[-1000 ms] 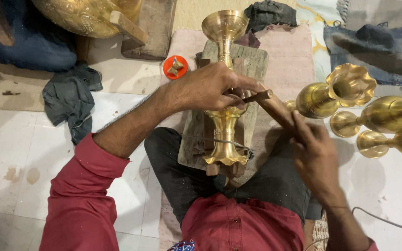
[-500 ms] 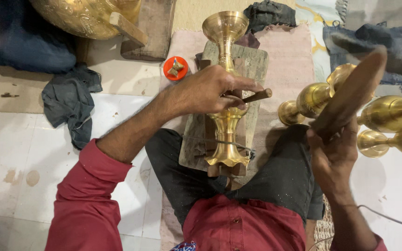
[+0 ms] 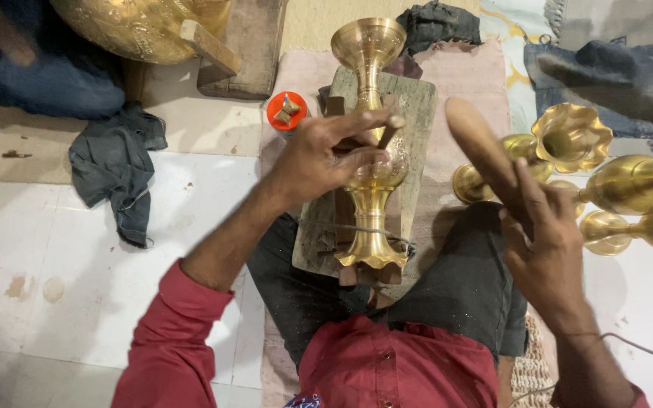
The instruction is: The person sits on the floor with a brass vase clamped to a wooden board on their lap and hammers a chisel along the vase surface, engraving decorative patterns into the metal. They reposition the chisel repeatedly and strike it with a wooden mallet, working around the vase body.
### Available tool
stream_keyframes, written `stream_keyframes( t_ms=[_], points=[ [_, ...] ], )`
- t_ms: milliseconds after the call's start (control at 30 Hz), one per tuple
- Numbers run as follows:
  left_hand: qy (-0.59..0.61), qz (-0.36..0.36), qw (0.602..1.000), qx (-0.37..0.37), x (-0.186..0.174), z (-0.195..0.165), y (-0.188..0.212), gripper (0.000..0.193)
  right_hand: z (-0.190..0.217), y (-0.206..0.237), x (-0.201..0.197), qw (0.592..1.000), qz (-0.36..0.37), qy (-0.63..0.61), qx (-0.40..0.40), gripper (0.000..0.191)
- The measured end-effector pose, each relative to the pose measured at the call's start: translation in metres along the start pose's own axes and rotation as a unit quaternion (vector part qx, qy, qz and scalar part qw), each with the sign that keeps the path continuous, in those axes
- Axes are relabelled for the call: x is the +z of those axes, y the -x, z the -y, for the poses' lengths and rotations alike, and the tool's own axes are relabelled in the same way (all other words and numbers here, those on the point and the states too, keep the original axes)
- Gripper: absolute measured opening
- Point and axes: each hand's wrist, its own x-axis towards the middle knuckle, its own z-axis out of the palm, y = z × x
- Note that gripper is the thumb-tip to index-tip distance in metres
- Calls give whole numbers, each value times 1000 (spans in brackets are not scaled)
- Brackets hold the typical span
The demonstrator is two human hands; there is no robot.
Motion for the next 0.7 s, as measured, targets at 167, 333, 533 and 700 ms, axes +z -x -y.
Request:
stream_keyframes(
  t_ms=[167,333,533,700],
  points=[
    [58,-61,996,-15,13,5,20,52,3,-11,-1,994,48,77,-64,71],
    [106,-103,988,-37,23,2,30,49,5,-31,-10,975,58,174,-124,64],
    [107,-125,986,-31,29,1,32,50,11,-49,-21,936,81,295,-174,56],
    [71,-116,990,-33,31,1,31,53,24,-59,-32,942,86,280,-163,53]
  ],
)
